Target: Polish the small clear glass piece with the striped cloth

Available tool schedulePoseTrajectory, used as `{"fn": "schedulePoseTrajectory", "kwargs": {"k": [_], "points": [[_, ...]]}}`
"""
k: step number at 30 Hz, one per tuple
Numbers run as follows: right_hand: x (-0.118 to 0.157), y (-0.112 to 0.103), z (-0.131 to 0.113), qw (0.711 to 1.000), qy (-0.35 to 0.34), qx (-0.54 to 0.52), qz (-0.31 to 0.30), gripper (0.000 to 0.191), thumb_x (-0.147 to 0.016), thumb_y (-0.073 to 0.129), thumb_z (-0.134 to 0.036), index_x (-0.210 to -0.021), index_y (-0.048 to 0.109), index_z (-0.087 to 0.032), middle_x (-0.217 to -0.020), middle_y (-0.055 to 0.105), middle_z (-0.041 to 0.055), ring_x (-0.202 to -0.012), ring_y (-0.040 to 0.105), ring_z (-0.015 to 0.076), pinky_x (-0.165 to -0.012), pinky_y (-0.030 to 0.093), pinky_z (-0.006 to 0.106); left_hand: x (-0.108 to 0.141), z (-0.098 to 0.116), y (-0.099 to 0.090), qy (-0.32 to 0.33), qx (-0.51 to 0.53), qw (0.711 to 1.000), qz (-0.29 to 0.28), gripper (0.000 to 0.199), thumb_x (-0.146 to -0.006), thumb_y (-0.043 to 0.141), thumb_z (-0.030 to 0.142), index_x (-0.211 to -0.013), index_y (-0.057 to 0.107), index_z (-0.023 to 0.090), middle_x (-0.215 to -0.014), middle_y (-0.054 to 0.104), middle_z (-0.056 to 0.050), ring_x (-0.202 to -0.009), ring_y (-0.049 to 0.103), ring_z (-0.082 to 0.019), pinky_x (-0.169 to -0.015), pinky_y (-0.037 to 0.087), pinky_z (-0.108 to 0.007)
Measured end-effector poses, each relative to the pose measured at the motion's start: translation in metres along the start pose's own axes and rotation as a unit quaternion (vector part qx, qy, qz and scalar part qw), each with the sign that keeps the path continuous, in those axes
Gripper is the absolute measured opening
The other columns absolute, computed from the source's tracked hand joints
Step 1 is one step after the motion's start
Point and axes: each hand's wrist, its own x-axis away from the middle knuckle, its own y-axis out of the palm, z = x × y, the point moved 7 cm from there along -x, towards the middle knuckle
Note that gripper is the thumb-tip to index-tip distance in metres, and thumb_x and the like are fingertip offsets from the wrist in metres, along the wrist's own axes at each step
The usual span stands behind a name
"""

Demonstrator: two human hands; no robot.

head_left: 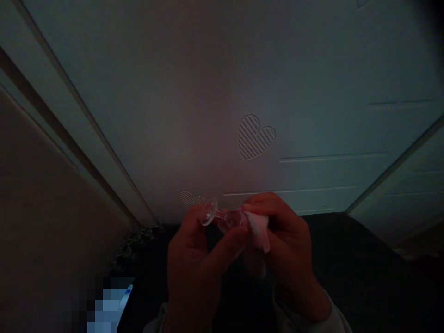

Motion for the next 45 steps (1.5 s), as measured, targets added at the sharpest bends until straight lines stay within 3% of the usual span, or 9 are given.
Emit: {"fn": "schedulePoseTrajectory", "kwargs": {"k": [3,6,13,22,33,39,45], "points": [[0.0002,0.0005,0.0012,1.0,0.001,-0.006,-0.012,0.045,-0.067,0.056,0.005,-0.085,0.075,-0.032,-0.082,0.071,-0.0035,-0.075,0.066,0.0138,-0.066,0.05,0.025,0.0011,0.0001,-0.0008,-0.006,-0.005,1.0,-0.001,0.011,-0.068,0.079,0.022,-0.073,0.068,0.023,-0.068,0.067,0.005,-0.064,0.062,-0.012,-0.057,0.048,-0.018],[0.0,0.0008,0.0031,1.0,0.006,-0.01,-0.017,0.046,-0.066,0.056,0.006,-0.085,0.074,-0.032,-0.082,0.071,-0.0044,-0.075,0.066,0.0126,-0.066,0.05,0.023,0.0012,0.0016,-0.0001,0.005,-0.016,1.0,-0.005,0.011,-0.067,0.079,0.021,-0.074,0.07,0.023,-0.07,0.068,0.004,-0.067,0.063,-0.013,-0.063,0.05,-0.021],[-0.0027,-0.0021,0.0019,1.0,0.017,-0.02,0.012,0.028,-0.064,0.061,0.002,-0.07,0.07,-0.025,-0.07,0.067,-0.0028,-0.063,0.063,0.0129,-0.055,0.049,0.023,0.0001,0.0014,0.0021,0.001,-0.012,1.0,-0.009,0.011,-0.067,0.079,0.022,-0.075,0.071,0.023,-0.073,0.07,0.003,-0.071,0.064,-0.016,-0.07,0.05,-0.025],[0.0012,-0.0042,0.0051,0.999,0.022,-0.02,0.036,0.021,-0.064,0.071,-0.004,-0.066,0.063,-0.023,-0.07,0.063,-0.0037,-0.06,0.059,0.012,-0.053,0.046,0.022,-0.0016,0.0011,0.0002,0.025,-0.015,0.999,-0.022,0.009,-0.07,0.079,0.022,-0.077,0.073,0.024,-0.079,0.071,0.003,-0.077,0.066,-0.015,-0.073,0.051,-0.024],[0.0015,-0.0016,0.0018,1.0,0.012,-0.009,0.011,0.032,-0.067,0.061,0.003,-0.077,0.071,-0.026,-0.078,0.068,-0.0019,-0.069,0.063,0.0141,-0.059,0.049,0.025,-0.0011,0.004,0.0021,0.029,-0.017,0.999,-0.023,0.008,-0.071,0.077,0.02,-0.077,0.073,0.024,-0.079,0.072,0.002,-0.076,0.067,-0.016,-0.073,0.052,-0.025],[0.0021,-0.0016,0.0016,1.0,0.0,0.017,-0.011,0.041,-0.068,0.057,0.005,-0.085,0.074,-0.029,-0.083,0.07,-0.0026,-0.076,0.065,0.0135,-0.065,0.05,0.023,-0.0014,0.0011,0.002,0.014,-0.013,0.999,-0.027,0.006,-0.072,0.077,0.022,-0.076,0.073,0.024,-0.073,0.07,0.004,-0.061,0.063,-0.011,-0.055,0.049,-0.018],[0.003,-0.0018,0.002,1.0,-0.001,0.022,-0.015,0.045,-0.067,0.057,0.006,-0.087,0.074,-0.031,-0.086,0.069,-0.0047,-0.078,0.064,0.0111,-0.066,0.049,0.02,-0.0013,0.0017,0.0012,0.038,-0.004,0.999,-0.027,0.011,-0.071,0.076,0.016,-0.077,0.073,0.025,-0.077,0.071,0.004,-0.074,0.066,-0.013,-0.069,0.051,-0.021]]}}
